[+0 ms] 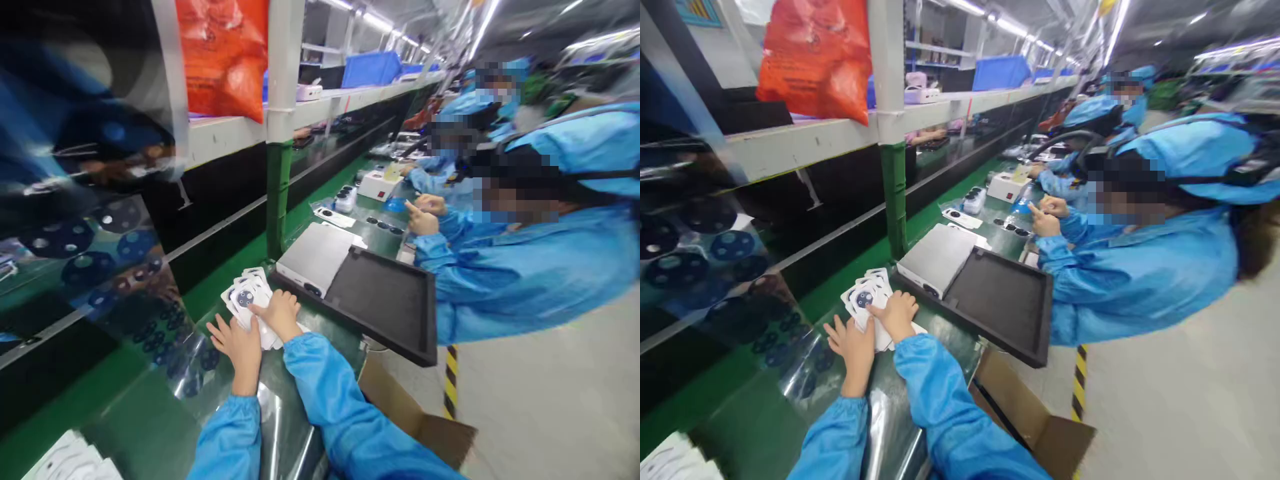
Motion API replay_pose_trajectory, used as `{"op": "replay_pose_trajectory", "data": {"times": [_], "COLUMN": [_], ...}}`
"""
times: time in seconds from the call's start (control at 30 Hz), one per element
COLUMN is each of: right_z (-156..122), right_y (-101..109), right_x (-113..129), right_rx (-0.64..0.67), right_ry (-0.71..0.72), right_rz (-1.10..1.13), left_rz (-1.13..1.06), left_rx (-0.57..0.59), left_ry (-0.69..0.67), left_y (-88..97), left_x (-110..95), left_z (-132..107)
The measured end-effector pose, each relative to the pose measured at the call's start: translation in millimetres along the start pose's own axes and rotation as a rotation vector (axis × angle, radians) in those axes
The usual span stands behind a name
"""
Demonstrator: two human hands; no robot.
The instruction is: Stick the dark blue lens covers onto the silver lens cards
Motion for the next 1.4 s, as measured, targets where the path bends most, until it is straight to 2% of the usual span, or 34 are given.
{"op": "replay_pose_trajectory", "data": {"times": [0.17,0.33,0.53,0.83,1.07,1.23,1.4], "right_z": [23,37,53,65,55,40,26], "right_y": [-8,-17,-27,-35,-34,-16,9], "right_x": [15,19,13,18,12,8,15], "right_rx": [0.021,0.105,0.247,0.318,0.452,0.493,0.529], "right_ry": [-0.103,-0.131,-0.07,0.101,0.166,0.237,0.361], "right_rz": [0.027,0.099,0.153,0.355,0.828,1.115,1.212], "left_rz": [-0.035,-0.081,-0.197,-0.473,-0.852,-1.103,-1.155], "left_rx": [0.046,0.067,0.096,0.165,0.227,0.224,0.25], "left_ry": [-0.138,-0.192,-0.223,-0.184,-0.185,-0.212,-0.28], "left_y": [-12.0,-20.5,-24.1,-23.9,-12.6,3.9,24.2], "left_x": [-12,-12,-13,-6,-5,-17,-34], "left_z": [-4,-3,1,7,14,11,7]}}
Point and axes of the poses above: each hand's wrist, its own z-axis towards the middle knuckle, its own y-axis out of the back of the hand, x = y × z, the point moved 8 cm from there along z, towards the middle knuckle, and after that the axes turned 4 degrees about z, right-handed, at the moved point
